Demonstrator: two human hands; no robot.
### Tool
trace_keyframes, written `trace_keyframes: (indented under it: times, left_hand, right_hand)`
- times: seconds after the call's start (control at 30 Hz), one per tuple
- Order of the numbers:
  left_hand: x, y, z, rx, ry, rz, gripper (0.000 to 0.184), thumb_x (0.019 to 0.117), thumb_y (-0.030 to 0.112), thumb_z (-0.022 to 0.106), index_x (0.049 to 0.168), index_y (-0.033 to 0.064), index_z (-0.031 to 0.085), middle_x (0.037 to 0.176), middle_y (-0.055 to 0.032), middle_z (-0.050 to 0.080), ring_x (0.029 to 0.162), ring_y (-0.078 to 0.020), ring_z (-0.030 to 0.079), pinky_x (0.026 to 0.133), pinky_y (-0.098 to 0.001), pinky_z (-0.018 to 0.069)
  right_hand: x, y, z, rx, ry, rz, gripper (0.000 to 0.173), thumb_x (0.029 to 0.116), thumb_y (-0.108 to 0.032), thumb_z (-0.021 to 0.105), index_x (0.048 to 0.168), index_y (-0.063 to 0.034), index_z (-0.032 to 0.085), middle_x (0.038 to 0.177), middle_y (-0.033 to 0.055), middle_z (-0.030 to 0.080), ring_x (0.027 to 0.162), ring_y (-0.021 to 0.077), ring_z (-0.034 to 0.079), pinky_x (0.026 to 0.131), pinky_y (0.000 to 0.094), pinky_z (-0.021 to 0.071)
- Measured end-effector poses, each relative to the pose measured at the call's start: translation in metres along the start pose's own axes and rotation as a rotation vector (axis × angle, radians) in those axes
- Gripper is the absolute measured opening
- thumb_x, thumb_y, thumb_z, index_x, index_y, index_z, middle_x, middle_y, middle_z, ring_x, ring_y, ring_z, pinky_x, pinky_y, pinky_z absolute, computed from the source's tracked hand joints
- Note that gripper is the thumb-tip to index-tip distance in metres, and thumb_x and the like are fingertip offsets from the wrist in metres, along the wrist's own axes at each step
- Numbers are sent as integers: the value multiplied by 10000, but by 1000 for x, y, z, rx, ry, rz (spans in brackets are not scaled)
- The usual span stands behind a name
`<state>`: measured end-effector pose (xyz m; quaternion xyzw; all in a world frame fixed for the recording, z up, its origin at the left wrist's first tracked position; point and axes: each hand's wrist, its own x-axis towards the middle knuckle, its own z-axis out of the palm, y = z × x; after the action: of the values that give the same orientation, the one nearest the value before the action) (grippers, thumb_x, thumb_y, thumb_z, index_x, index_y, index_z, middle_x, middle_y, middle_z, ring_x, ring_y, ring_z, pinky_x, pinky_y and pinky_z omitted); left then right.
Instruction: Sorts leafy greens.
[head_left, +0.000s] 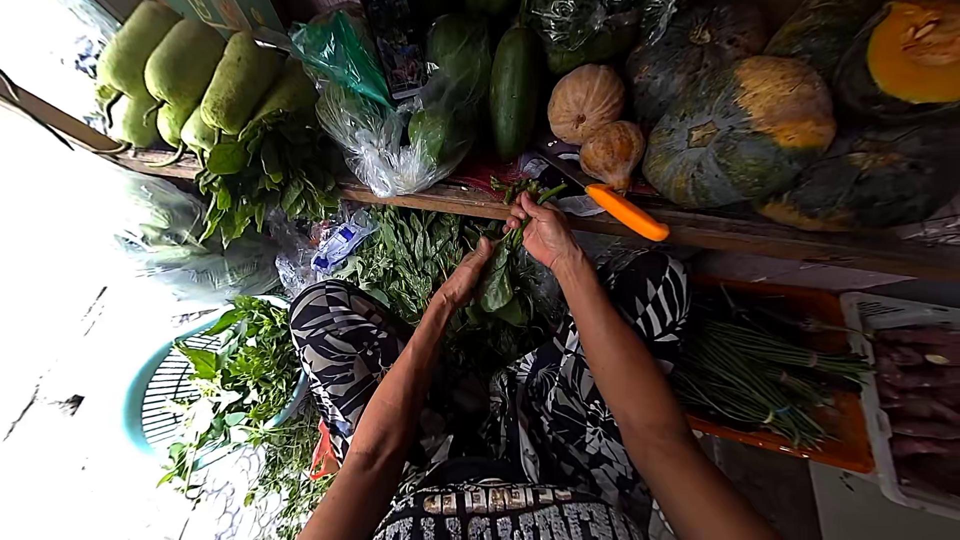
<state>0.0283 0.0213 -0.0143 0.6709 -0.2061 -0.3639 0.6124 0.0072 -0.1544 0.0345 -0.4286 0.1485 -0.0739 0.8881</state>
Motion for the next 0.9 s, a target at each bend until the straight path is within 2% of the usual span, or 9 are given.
trace_keyframes:
  times: [0.1, 0.2, 0.27, 0.33, 0.43, 0.57, 0.67, 0.77, 0.9]
  left_hand:
    - [6, 5, 17, 116, -45, 58, 433, 1079, 304, 484, 1409, 25, 498, 1178, -108, 660, 994, -96, 649, 927, -316, 542]
    - [14, -4, 24, 113, -99, 120, 418, 1087, 257, 473, 1395, -24, 507, 1174, -128, 669, 1027, -95, 650, 968, -318, 527]
    - [18, -17, 10, 117, -123, 90, 431, 1078, 298, 451, 1354, -19, 548, 1168, -108, 667, 1039, -89, 641, 961, -307, 527]
    - [27, -44, -30, 206, 33, -96, 508, 1089, 371, 441, 1420, 1, 548, 1329, -183, 642, 1229, -243, 615, 1079, -446, 469]
    - [30, -93, -70, 439, 562, -494, 394, 1080, 288, 483, 1293, -7, 633, 1253, -269, 652, 1197, -434, 611, 1007, -631, 457]
    - [10, -138, -52, 716, 614, -705, 411, 1045, 273, 544, 1297, -45, 613, 1358, -333, 554, 1291, -494, 525, 1025, -627, 456]
    - [-3, -153, -36, 668, 786, -770, 604, 981, 239, 653, 1462, -56, 439, 1500, -343, 393, 1377, -476, 433, 1089, -529, 436]
    - [-7, -146, -36, 471, 851, -812, 588, 1015, 212, 611, 1461, -85, 368, 1428, -307, 508, 1340, -390, 527, 1104, -469, 442]
    - [6, -144, -43, 378, 788, -808, 395, 1024, 268, 585, 1285, -25, 623, 1295, -267, 632, 1247, -385, 595, 1050, -537, 457]
  right_hand:
    - [-3, -3, 0, -34, 0, -8, 187, 1109, -123, 383, 975, -132, 513, 698, -42, 512, 590, 77, 535, 639, 239, 535]
    - [-4, -2, -1, -202, 44, 35, 228, 1122, -215, 398, 1010, -82, 544, 632, -33, 531, 547, 117, 604, 658, 326, 614]
    - [-6, -3, 2, -307, 37, 52, 328, 1131, -313, 362, 894, -134, 500, 596, -52, 438, 483, 100, 498, 614, 331, 589]
    - [-10, -10, 3, -335, 62, -4, 419, 1131, -362, 335, 769, -179, 438, 533, -86, 355, 405, 40, 348, 447, 210, 420]
    - [-11, -24, -2, -284, 108, -108, 486, 1124, -332, 393, 658, -197, 379, 460, -89, 308, 358, 32, 300, 391, 192, 339]
    - [-7, -17, -2, -344, 88, -87, 452, 1096, -283, 489, 663, -187, 405, 461, -92, 326, 360, 25, 326, 391, 191, 362]
    - [-8, -14, 3, -386, 55, -32, 423, 1093, -275, 496, 688, -177, 427, 468, -92, 335, 364, 18, 335, 395, 184, 369]
    - [-8, -16, 5, -398, 46, -18, 424, 1093, -264, 499, 685, -171, 429, 473, -88, 346, 368, 20, 341, 396, 179, 367]
    - [-6, -16, 5, -408, 45, -12, 415, 1088, -258, 509, 689, -176, 431, 479, -89, 349, 371, 18, 336, 398, 176, 358]
